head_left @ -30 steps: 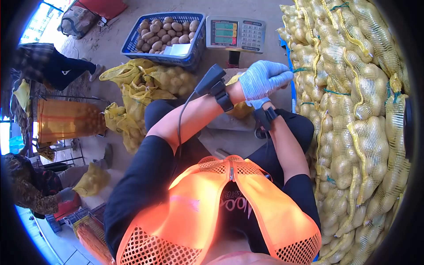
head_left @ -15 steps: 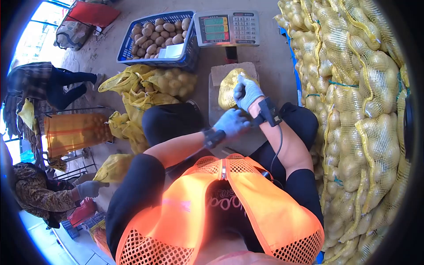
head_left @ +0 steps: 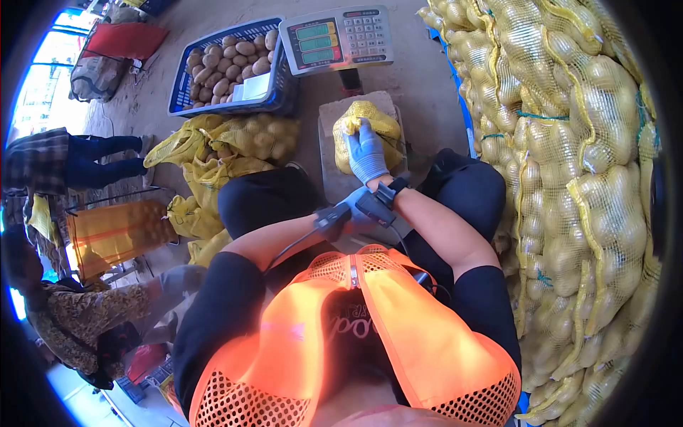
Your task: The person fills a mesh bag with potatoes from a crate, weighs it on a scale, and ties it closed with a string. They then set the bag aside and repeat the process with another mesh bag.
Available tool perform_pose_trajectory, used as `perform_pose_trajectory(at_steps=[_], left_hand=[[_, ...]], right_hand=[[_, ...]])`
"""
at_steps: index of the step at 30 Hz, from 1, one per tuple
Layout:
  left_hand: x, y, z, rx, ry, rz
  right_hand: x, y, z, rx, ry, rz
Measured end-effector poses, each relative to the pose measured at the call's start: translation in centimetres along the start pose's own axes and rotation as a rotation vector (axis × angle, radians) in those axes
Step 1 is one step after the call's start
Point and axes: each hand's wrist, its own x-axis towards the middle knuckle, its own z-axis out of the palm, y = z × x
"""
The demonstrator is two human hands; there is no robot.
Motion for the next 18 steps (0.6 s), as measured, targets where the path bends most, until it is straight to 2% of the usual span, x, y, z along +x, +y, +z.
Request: perform_pose_trajectory(at_steps=[1,2,3,5,6,7,9,11,14,17,18], left_hand=[[-2.0,1.1,-1.4,0.007,-0.115,-0.032],[-3.4,2.1,-3.6,-0.017,-0.248,-0.017],[-5.4,0.2,-3.0,-0.147,-0.191,0.265],[-2.7,6.0,-20.4,-0.302,-0.544,-0.001],[-2.0,7.0,-23.6,-0.475,-0.404,-0.147],[-1.4,7.2,-25.1,-0.642,-0.257,-0.287],[1.9,5.5,-23.6,-0.163,0.335,-0.312],[5.4,2.6,-19.7,0.361,0.423,-0.326],[8.9,-3.5,-12.6,0.562,0.065,-0.531],[12.2,-7.8,-8.5,0.600,-0.139,-0.536],[13.4,-9.4,-7.5,0.603,-0.210,-0.530]], right_hand=[[-0.2,0.0,-0.2,-0.204,-0.018,-0.188],[-0.3,0.3,-0.1,-0.213,-0.032,-0.184],[-0.5,0.6,0.0,-0.206,-0.034,-0.176],[-0.3,-0.3,-0.3,-0.206,-0.103,-0.165],[-0.1,-1.3,-0.8,-0.218,-0.174,-0.066],[0.1,-1.1,-0.7,-0.210,-0.213,-0.059],[-0.2,1.0,-0.7,-0.188,-0.268,-0.137],[-0.5,3.8,-0.3,-0.148,-0.337,-0.221],[-0.4,9.5,0.7,-0.070,-0.446,-0.330],[-0.2,13.8,1.5,-0.065,-0.427,-0.434],[-0.1,12.7,1.8,-0.045,-0.460,-0.461]])
